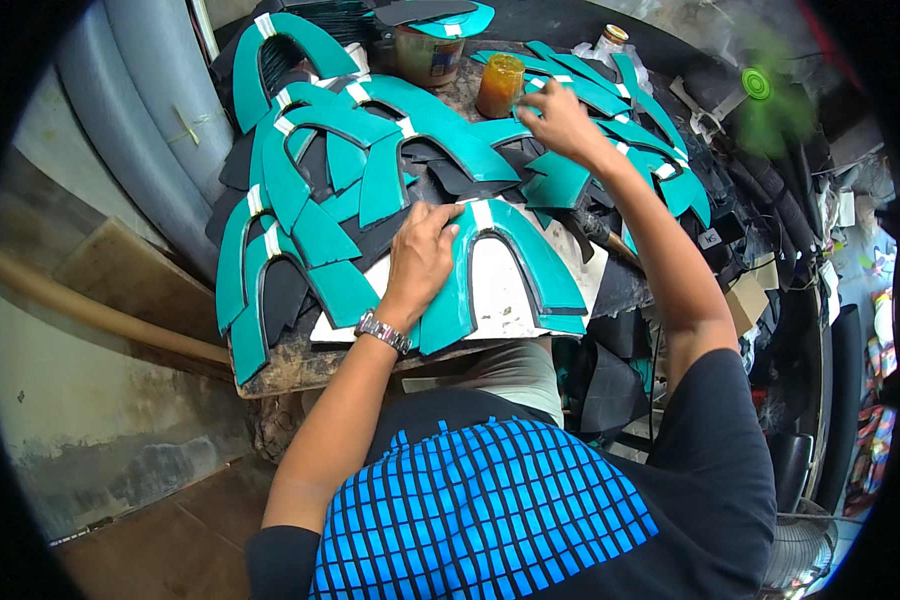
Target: The person assembles teal and black shoe parts on a workbench, aligning and pressing pieces together. They use a hammer to tap parts into place and later use scissors to trim a white foam insert, fitting it into a teal shoe component.
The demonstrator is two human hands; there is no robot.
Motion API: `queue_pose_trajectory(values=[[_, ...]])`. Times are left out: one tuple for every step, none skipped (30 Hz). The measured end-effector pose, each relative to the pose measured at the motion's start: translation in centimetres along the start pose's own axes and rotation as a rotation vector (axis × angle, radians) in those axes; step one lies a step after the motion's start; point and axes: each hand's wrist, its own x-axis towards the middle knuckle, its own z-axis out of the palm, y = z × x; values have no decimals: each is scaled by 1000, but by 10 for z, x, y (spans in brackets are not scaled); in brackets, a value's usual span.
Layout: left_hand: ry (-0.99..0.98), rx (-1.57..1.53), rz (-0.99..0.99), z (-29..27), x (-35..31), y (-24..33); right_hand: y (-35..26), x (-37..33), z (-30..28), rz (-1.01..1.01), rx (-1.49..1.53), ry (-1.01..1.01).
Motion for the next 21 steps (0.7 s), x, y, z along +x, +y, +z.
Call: queue_pose_trajectory(values=[[-5,2,-25,1,-1,0,-5,-18,-1,-40,130,-75],[-6,3,-46,1,-1,0,-14,-40,5,-68,342,-148],[-4,4,-67,2,-1,0,-23,-61,10,-87,551,-209],[-1,14,-60,2,-1,0,-30,-83,14,-157,592,-248],[3,24,-51,2,0,-1,-36,-102,18,-188,618,-296],[5,35,-44,2,-1,-1,-41,-117,23,-211,579,-280],[10,47,-32,3,0,-1,-46,-129,28,-221,527,-273],[13,60,-19,3,0,-1,-48,-137,32,-198,626,-272],[13,73,-6,3,0,0,-50,-141,35,-224,614,-241],[15,79,-6,3,0,0,-52,-144,38,-252,600,-207],[18,85,-4,3,-1,0,-53,-145,41,-279,583,-177],[23,90,-2,3,-1,0,-53,-144,42,-280,549,-197],[25,84,4,3,0,0,-53,-143,44,-280,525,-188],[28,80,9,2,0,0,-54,-142,47,-282,503,-181],[35,73,15,2,-1,0,-54,-141,49,-282,483,-179],[31,77,10,2,-1,-1,-54,-140,51,-285,470,-177],[30,78,6,2,-1,-1,-54,-140,53,-286,460,-178],[32,78,7,2,-1,-1,-54,-141,54,-284,450,-187],[30,72,9,2,-1,-2,-54,-142,55,-317,410,-183],[29,66,18,2,-1,-2,-54,-144,55,-347,371,-185],[29,61,25,2,0,-3,-54,-147,55,-375,324,-185]])
